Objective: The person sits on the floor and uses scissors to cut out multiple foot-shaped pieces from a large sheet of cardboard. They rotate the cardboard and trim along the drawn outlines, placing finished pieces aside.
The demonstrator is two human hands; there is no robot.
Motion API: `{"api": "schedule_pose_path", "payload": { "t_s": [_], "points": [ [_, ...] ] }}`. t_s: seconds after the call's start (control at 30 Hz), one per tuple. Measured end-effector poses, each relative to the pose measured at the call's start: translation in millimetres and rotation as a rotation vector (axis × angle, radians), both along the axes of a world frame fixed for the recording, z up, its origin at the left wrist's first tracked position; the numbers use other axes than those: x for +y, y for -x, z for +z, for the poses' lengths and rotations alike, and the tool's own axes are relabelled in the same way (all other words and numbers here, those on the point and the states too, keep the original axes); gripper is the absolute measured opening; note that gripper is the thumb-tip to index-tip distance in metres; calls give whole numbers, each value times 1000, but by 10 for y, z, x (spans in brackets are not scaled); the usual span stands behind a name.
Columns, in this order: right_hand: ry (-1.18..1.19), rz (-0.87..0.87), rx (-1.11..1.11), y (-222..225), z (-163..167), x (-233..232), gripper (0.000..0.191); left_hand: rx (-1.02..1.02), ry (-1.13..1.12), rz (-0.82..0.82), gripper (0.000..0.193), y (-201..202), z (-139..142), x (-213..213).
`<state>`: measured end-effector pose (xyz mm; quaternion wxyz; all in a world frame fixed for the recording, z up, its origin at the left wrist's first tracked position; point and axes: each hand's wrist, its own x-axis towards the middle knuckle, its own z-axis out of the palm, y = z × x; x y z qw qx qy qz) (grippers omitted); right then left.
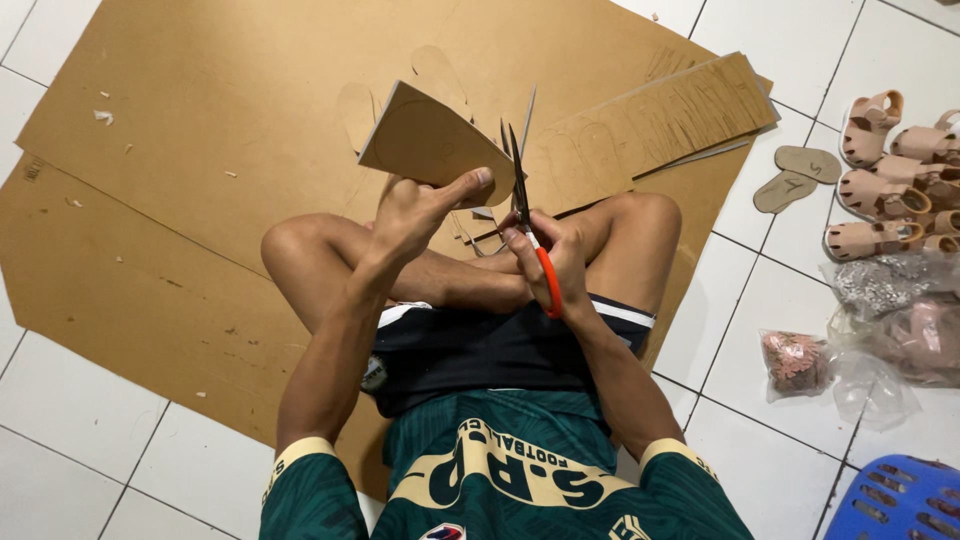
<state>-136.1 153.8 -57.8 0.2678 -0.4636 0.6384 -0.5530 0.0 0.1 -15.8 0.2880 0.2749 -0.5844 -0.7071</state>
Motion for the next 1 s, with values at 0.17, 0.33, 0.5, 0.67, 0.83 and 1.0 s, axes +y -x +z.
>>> {"api": "schedule_pose_path", "payload": {
  "t_s": [0.17, 0.33, 0.5, 0.67, 0.83, 1.0],
  "points": [
    [-41, -2, 38, 14, 1, 49, 26, 19, 26, -72, 31, -10, 94, -62],
    [-49, -2, 33, 28, -24, 78, 25, -205, 179, -99, 34, -48, 163, -143],
    [-92, 6, 52, 45, -116, 124, 23, -145, 174, -178, 40, -56, 62, -243],
    [-69, -23, 40, -4, -226, 13, 22, 211, 50, 96, 43, 115, -268, -15],
    [-180, -19, -121, -63, -188, -42, 27, 133, 84, 204, 31, 124, -426, 110],
    [-102, 0, -78, -62, -86, -68, 30, 140, 113, 115, 30, 69, -323, 156]
  ]
}}
